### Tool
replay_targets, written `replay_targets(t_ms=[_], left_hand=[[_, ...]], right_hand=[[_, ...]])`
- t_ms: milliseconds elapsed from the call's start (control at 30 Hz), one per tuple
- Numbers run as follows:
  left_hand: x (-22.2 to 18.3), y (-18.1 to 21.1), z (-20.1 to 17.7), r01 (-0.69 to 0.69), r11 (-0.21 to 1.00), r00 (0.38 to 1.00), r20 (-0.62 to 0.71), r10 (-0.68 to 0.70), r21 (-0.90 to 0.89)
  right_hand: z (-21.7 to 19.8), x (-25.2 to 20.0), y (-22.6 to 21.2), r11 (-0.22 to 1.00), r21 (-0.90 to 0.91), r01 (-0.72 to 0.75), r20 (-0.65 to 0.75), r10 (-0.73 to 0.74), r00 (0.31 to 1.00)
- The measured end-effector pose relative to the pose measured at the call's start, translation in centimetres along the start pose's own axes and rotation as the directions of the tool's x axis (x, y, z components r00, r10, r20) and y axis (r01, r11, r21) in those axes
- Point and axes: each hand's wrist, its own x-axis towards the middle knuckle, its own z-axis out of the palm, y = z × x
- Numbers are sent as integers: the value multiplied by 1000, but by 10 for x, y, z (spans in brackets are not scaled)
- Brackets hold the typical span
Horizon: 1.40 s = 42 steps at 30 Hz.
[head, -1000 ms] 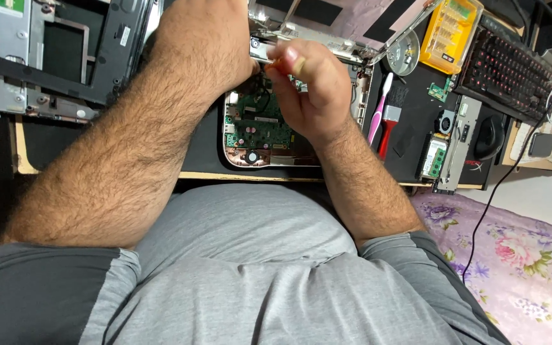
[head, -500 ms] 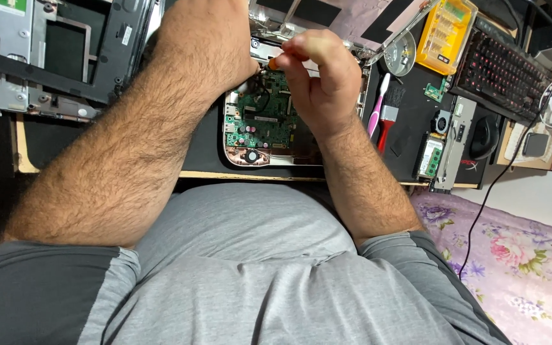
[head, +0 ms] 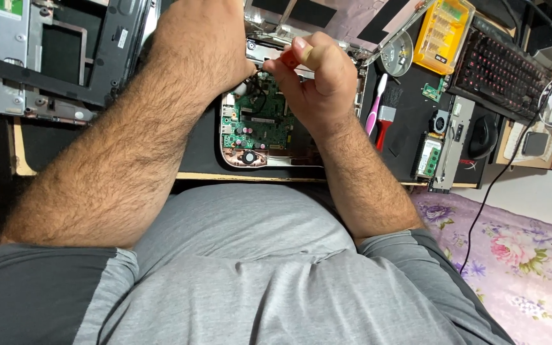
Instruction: Disassembling a laptop by removing screws and internal components like the cooling fan using a screwdriver.
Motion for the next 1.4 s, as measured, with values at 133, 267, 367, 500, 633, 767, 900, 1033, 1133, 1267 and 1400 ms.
replay_targets(t_ms=[133,267,367,500,633,767,900,1033,1133,1267,1400], left_hand=[[1,-1,3,-5,1000,1000,10,5,29],[-1,-1,1,-20,1000,999,33,20,-3],[1,-3,8,-66,988,997,-27,70,138],[1,-2,4,-16,1000,999,-29,16,22],[0,-3,7,-42,997,998,-48,45,64],[3,-4,12,-60,993,996,-63,66,101],[3,-5,13,-47,995,997,-63,52,85],[2,-4,8,-30,999,999,-35,31,28],[2,-3,0,-41,994,997,71,34,96],[-3,-6,0,-24,1000,995,97,24,-1],[-2,-8,-3,-68,995,998,6,69,-74]], right_hand=[[-4,8,-8,998,61,14,49,-17,999],[-2,4,-10,994,100,-37,88,28,996],[1,2,-9,995,56,-82,86,77,993],[3,1,-7,997,38,-61,52,59,997],[7,-1,-6,994,82,-69,26,67,997],[7,3,-12,998,57,-32,30,31,999],[10,2,-14,999,40,-27,23,26,999],[9,1,-15,991,89,-103,4,103,995],[1,5,-24,924,264,-276,23,280,960],[-29,10,-25,798,552,-242,-117,361,925],[-73,-18,-15,833,525,-173,-328,386,862]])
